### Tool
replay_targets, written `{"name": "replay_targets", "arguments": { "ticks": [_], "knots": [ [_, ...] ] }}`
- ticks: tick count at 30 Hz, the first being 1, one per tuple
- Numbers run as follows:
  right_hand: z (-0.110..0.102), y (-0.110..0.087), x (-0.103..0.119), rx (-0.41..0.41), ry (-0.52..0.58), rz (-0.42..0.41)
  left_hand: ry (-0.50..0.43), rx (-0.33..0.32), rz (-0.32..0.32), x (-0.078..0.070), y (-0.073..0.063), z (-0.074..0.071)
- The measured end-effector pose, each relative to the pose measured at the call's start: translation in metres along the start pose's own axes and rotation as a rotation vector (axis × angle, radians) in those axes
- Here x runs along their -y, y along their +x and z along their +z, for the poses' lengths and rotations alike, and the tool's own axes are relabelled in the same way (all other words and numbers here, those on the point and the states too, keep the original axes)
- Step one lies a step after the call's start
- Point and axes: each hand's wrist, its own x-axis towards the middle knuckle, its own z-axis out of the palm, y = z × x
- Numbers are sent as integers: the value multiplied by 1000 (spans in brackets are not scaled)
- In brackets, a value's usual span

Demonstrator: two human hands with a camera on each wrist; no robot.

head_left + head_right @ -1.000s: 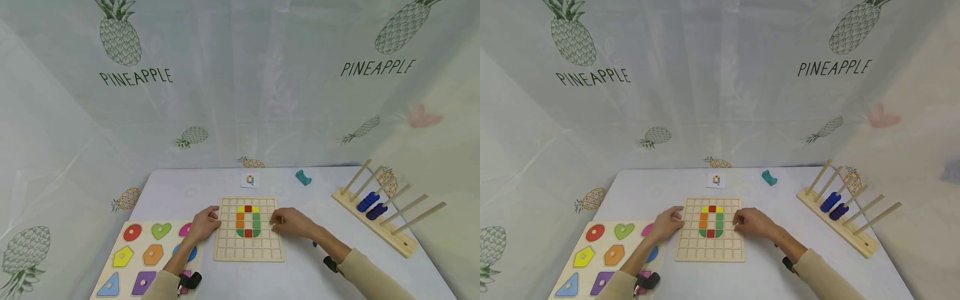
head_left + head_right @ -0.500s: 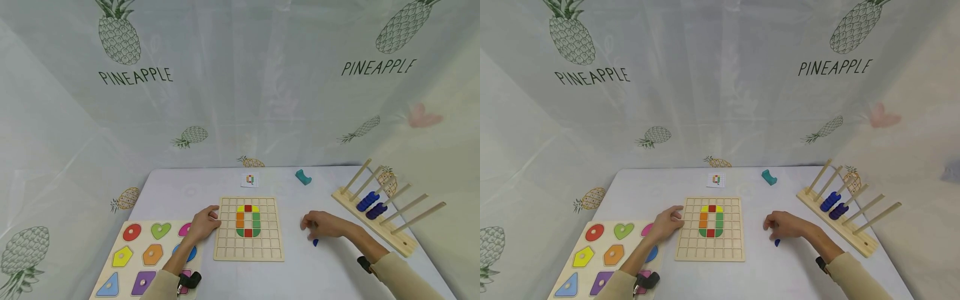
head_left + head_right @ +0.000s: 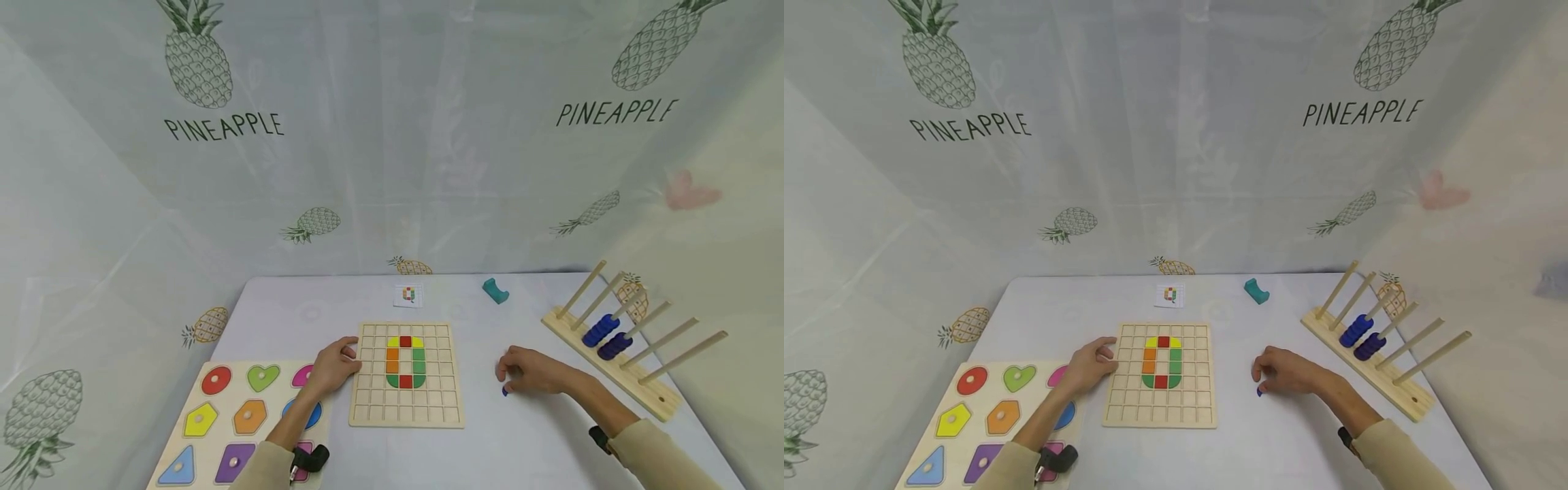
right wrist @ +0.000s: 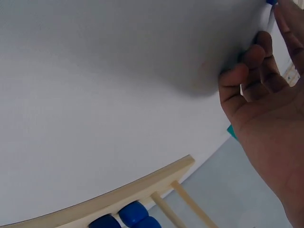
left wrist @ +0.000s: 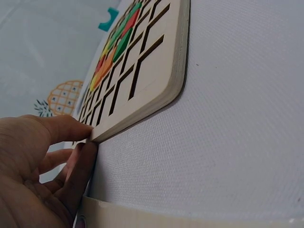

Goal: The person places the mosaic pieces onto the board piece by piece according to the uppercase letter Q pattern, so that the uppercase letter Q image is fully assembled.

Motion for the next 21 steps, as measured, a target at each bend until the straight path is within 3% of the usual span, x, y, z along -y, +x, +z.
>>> {"name": "replay_targets", "arguments": {
  "ticks": [7,21],
  "knots": [
    [0,-3,-4,0,56,-30,-1,-4,-9,-1,-1,1],
    [8,3,5,-4,29,-42,-2,-4,-5,-2,0,1]
  ]
}}
